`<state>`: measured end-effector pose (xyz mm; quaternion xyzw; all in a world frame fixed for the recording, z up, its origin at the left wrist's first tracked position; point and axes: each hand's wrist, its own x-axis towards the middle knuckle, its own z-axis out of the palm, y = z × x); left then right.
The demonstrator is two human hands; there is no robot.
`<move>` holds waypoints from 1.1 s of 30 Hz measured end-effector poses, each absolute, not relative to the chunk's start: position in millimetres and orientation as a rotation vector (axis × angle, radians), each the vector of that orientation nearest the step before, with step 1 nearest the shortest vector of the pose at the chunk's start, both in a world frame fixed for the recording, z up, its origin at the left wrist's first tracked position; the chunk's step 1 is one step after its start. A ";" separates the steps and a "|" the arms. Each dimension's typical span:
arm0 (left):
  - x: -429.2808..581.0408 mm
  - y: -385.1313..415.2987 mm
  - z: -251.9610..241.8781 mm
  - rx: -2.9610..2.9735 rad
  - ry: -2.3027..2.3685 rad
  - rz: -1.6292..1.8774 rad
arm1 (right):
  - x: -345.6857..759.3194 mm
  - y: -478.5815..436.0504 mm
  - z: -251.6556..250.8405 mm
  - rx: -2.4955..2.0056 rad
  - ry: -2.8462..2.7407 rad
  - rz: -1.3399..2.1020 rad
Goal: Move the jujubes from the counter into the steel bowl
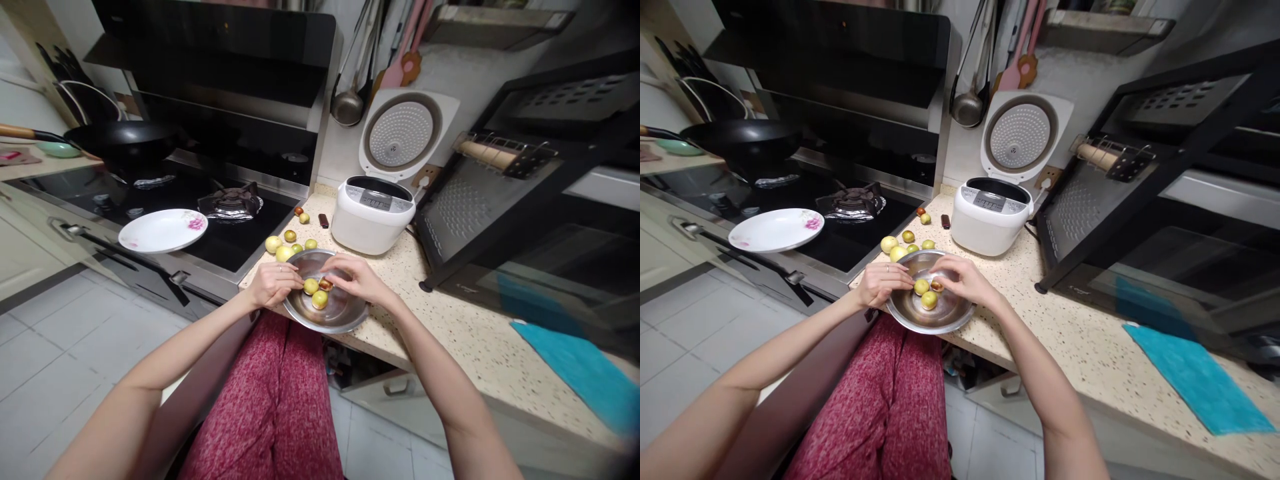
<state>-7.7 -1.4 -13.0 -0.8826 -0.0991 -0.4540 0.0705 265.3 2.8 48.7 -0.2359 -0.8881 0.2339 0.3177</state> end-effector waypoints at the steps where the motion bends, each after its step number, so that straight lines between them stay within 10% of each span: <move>1: -7.8 -1.1 -13.5 -2.652 -0.297 -1.369 | 266.4 4.7 47.1 -0.653 -2.299 0.569; 33: 0.9 3.8 -25.1 -2.660 -0.345 -1.460 | 153.7 258.3 3.2 -0.964 -2.636 0.321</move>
